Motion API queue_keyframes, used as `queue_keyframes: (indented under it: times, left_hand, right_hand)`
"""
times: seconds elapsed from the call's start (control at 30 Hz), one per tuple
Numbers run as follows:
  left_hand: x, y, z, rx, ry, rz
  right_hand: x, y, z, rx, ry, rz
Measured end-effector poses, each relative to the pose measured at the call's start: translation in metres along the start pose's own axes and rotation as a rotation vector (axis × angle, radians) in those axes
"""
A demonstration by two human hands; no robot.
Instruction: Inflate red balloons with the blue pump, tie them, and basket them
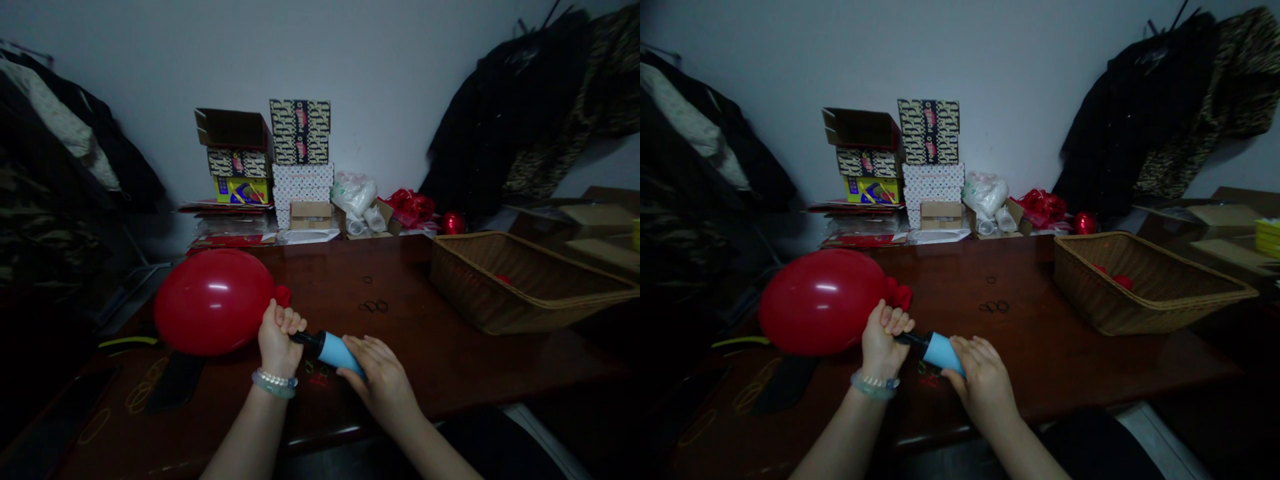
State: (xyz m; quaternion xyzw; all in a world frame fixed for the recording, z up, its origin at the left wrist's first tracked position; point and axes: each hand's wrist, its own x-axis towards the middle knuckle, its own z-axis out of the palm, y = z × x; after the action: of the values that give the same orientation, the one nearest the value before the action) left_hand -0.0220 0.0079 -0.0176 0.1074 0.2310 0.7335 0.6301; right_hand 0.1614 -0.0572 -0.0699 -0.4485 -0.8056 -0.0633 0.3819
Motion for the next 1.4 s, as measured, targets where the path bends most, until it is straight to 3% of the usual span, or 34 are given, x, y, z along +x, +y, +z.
queue_keyframes:
  times: [0.2, 0.37, 0.53, 0.7, 0.97, 1.4]
  left_hand:
    - [0.004, 0.014, 0.001, -0.027, 0.016, 0.019]
    - [0.007, 0.021, -0.001, -0.040, 0.030, 0.027]
    - [0.011, 0.023, -0.005, -0.048, 0.028, 0.028]
    - [0.009, 0.019, -0.005, -0.054, 0.027, 0.004]
    - [0.008, 0.013, -0.004, -0.049, 0.024, 0.001]
    - [-0.002, -0.003, -0.001, -0.030, 0.005, -0.050]
  right_hand:
    - [-0.008, 0.012, -0.001, -0.011, -0.042, 0.004]
    - [-0.026, 0.030, -0.015, -0.032, -0.081, 0.001]
    - [-0.041, 0.045, -0.032, -0.069, -0.106, 0.017]
    - [-0.045, 0.049, -0.036, -0.084, -0.106, 0.007]
    - [-0.036, 0.039, -0.027, -0.082, -0.037, 0.014]
    - [-0.005, -0.001, -0.002, -0.021, -0.005, 0.010]
